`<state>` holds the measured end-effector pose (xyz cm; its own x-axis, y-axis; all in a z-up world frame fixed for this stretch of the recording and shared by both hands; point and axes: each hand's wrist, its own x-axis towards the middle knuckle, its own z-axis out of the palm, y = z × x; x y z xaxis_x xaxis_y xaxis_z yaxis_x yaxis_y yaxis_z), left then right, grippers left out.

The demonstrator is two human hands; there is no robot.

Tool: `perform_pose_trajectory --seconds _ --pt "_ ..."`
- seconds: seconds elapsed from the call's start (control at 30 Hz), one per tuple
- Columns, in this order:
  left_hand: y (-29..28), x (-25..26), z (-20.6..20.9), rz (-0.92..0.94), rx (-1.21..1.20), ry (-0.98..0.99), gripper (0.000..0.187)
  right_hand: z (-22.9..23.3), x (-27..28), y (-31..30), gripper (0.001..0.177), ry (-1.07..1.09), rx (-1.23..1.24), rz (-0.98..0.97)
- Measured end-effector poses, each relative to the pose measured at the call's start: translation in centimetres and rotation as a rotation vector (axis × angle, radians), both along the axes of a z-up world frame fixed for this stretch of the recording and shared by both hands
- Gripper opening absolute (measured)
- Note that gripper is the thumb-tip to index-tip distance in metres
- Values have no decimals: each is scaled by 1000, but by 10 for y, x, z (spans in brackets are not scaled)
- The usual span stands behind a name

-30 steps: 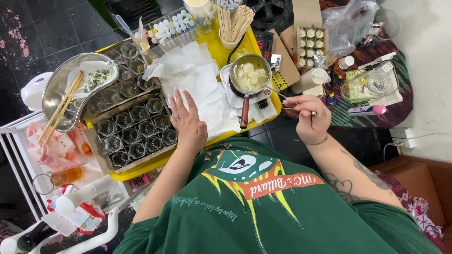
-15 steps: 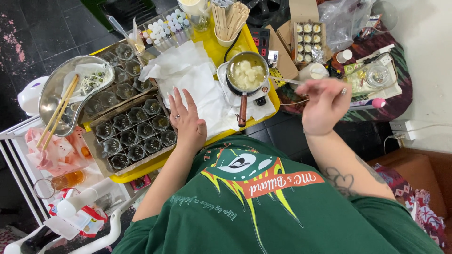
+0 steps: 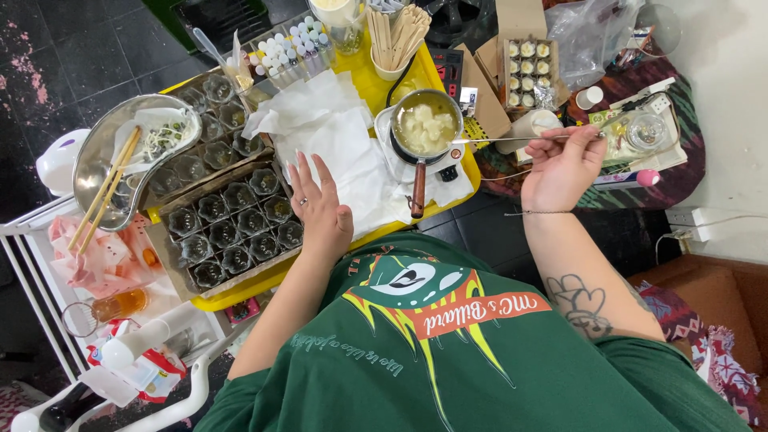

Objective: Melting wax in a small pot on an electric warmer and cleaning glass jars with a paper towel.

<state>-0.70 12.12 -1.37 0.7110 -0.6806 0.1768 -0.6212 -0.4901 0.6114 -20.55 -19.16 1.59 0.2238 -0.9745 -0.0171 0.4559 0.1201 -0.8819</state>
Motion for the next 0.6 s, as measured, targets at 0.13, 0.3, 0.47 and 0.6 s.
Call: perform_pose_trajectory --seconds 0.13,0.3,0.47,0.6 --pt "0 0 0 3 4 -4 97 11 -1 -2 28 -20 -56 -8" --pt "-2 1 3 -6 -3 1 98 -2 10 -8 30 -39 97 14" --pt "-2 -1 4 8 8 2 98 -10 7 -14 30 26 143 -24" --pt "-2 -1 6 2 -7 4 100 -4 -1 -20 29 -22 58 -16"
